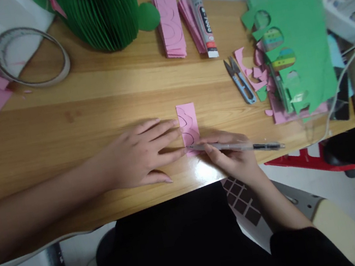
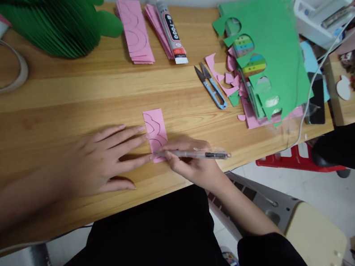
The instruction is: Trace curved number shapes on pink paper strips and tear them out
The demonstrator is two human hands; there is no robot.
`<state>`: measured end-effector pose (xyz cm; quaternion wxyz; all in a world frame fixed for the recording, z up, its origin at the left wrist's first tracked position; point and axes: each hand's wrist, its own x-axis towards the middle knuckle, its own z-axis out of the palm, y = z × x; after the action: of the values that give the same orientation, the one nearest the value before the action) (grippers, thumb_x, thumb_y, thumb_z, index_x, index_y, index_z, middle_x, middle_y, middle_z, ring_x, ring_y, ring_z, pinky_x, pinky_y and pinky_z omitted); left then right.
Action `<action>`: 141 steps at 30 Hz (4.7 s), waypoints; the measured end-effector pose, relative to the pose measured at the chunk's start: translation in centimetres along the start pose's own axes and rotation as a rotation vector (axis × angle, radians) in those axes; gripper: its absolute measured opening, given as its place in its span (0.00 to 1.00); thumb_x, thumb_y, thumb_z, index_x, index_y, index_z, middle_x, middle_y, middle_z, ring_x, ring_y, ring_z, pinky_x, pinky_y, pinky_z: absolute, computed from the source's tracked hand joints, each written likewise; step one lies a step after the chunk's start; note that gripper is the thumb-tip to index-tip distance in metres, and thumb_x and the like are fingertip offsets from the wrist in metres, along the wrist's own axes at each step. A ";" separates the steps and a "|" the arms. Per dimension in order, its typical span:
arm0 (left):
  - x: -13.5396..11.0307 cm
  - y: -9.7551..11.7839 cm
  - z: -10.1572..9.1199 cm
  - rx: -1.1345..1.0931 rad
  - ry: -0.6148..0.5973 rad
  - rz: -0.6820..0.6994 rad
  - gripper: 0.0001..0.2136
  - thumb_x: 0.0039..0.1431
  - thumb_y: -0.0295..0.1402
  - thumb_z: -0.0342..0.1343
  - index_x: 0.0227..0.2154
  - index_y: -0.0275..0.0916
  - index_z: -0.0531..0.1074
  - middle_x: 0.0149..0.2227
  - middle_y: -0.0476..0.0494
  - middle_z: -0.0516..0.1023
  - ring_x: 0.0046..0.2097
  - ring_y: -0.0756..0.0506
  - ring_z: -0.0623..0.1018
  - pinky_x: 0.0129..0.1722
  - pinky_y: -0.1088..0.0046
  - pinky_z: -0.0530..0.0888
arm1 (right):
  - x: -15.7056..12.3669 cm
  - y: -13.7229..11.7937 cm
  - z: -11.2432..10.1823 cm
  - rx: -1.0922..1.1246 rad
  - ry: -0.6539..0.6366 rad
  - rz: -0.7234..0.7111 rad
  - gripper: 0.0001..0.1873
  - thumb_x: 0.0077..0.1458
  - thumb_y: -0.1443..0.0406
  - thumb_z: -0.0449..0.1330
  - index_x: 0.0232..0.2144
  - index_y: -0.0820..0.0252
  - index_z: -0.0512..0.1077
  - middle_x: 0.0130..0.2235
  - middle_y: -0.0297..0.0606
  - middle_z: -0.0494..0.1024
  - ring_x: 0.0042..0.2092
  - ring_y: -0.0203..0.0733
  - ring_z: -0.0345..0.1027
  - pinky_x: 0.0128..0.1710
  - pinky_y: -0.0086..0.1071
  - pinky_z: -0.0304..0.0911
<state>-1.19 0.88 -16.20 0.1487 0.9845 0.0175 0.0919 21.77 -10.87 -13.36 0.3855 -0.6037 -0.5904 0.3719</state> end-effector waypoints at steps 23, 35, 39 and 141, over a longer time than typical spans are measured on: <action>0.1 0.1 -0.4 0.035 0.005 0.010 0.24 0.67 0.52 0.48 0.56 0.43 0.71 0.61 0.34 0.70 0.65 0.33 0.65 0.62 0.52 0.62 | -1.6 1.2 0.3 -0.083 0.263 -0.093 0.13 0.65 0.63 0.56 0.49 0.50 0.76 0.45 0.36 0.83 0.43 0.41 0.78 0.45 0.38 0.74; 1.3 1.4 -1.1 0.081 0.095 -0.023 0.25 0.64 0.55 0.48 0.46 0.38 0.75 0.55 0.29 0.73 0.60 0.31 0.69 0.60 0.47 0.64 | -2.1 2.0 0.9 -0.637 0.204 -0.442 0.19 0.65 0.61 0.56 0.57 0.53 0.69 0.39 0.39 0.81 0.44 0.47 0.75 0.43 0.40 0.70; 2.4 1.6 -1.7 0.051 0.088 0.036 0.24 0.67 0.53 0.46 0.38 0.35 0.75 0.50 0.32 0.76 0.56 0.33 0.72 0.59 0.50 0.66 | -1.5 1.8 0.7 -0.627 0.235 -0.411 0.17 0.66 0.63 0.55 0.56 0.49 0.68 0.34 0.36 0.80 0.41 0.46 0.75 0.40 0.39 0.70; 3.1 1.7 -0.2 0.067 0.093 0.074 0.25 0.69 0.48 0.46 0.48 0.29 0.75 0.51 0.34 0.78 0.56 0.36 0.73 0.54 0.62 0.68 | -0.7 0.0 -0.5 -0.280 0.168 -0.070 0.07 0.62 0.65 0.58 0.38 0.61 0.76 0.33 0.37 0.81 0.32 0.35 0.75 0.31 0.28 0.69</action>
<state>1.85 -0.45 -14.93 0.1113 0.9835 -0.0090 0.1423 22.20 -11.62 -13.19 0.3582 -0.6595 -0.6230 0.2205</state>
